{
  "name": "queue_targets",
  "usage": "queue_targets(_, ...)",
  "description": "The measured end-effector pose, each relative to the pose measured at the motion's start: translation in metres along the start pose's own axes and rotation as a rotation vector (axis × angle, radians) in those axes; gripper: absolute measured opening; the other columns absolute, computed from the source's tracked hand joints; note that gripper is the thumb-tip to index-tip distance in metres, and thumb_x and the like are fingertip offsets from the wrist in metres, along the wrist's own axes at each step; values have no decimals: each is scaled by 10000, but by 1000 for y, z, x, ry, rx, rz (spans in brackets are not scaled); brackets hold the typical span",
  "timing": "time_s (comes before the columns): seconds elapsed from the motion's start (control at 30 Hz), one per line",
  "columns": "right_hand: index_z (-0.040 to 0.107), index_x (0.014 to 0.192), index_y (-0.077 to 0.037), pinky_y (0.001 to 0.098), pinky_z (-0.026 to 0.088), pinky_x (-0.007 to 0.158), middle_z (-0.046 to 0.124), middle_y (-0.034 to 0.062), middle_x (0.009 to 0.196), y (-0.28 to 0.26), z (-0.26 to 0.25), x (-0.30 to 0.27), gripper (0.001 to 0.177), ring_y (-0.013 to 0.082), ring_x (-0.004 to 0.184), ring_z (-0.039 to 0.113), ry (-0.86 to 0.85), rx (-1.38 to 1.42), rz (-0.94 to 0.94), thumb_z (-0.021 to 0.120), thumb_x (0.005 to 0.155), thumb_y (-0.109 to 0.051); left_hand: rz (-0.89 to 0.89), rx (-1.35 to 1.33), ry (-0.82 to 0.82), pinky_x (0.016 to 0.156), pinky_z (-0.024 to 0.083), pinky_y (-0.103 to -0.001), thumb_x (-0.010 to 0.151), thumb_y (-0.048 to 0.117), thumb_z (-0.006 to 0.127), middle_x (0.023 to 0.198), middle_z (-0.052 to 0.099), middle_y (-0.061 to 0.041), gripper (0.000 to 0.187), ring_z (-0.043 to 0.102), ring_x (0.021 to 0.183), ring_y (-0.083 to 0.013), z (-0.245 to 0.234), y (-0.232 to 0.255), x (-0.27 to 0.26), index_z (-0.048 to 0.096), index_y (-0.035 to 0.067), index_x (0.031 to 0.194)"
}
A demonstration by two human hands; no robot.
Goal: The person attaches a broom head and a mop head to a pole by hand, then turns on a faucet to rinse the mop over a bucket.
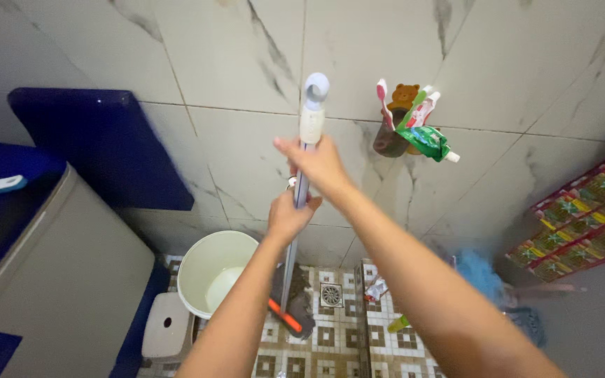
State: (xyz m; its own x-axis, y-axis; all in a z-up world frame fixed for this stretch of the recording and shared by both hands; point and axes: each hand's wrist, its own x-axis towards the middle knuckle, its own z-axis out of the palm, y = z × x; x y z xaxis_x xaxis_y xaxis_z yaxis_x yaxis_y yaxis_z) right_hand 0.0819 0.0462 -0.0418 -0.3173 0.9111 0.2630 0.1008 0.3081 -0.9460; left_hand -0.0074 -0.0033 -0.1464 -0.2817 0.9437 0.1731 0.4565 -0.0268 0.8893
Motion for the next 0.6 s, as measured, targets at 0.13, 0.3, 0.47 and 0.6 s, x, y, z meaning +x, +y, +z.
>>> queue_targets(0.13, 656, 779, -53, 309, 522, 756, 792, 95, 878, 35, 11, 17, 337, 122, 813, 652, -121, 175, 6, 744, 915, -348, -34, -53, -94, 639, 520, -414, 794, 367, 782, 678, 716, -129, 351, 691, 644, -218, 1, -21, 30, 719, 23, 767)
queue_targets(0.3, 807, 1005, -10, 364, 507, 1021, 798, 102, 1052, 32, 7, 34, 365, 186, 1097, 693, -249, 81, 23, 694, 926, -348, 3, -180, -141, 586, 467, -369, 884, 325, 693, 677, 683, -51, 322, 609, 643, -138, -1, -24, 54, 697, 26, 766)
queue_targets(0.47, 804, 1077, -71, 377, 462, 1072, 757, 122, 1216, 28, 8, 36, 378, 228, 1238, 641, -271, 40, 104, 662, 920, -384, -134, -315, -169, 545, 408, -368, 940, 343, 645, 641, 568, -3, 356, 497, 596, -122, 10, -32, 56, 610, 45, 748)
queue_targets(0.6, 797, 1107, -98, 380, 417, 1095, 737, 121, 1274, 25, 9, 38, 395, 234, 1301, 590, -265, -24, 158, 645, 913, -407, -133, -345, -169, 542, 402, -346, 944, 353, 635, 642, 572, 8, 360, 495, 592, -103, 13, -37, 60, 617, 60, 735)
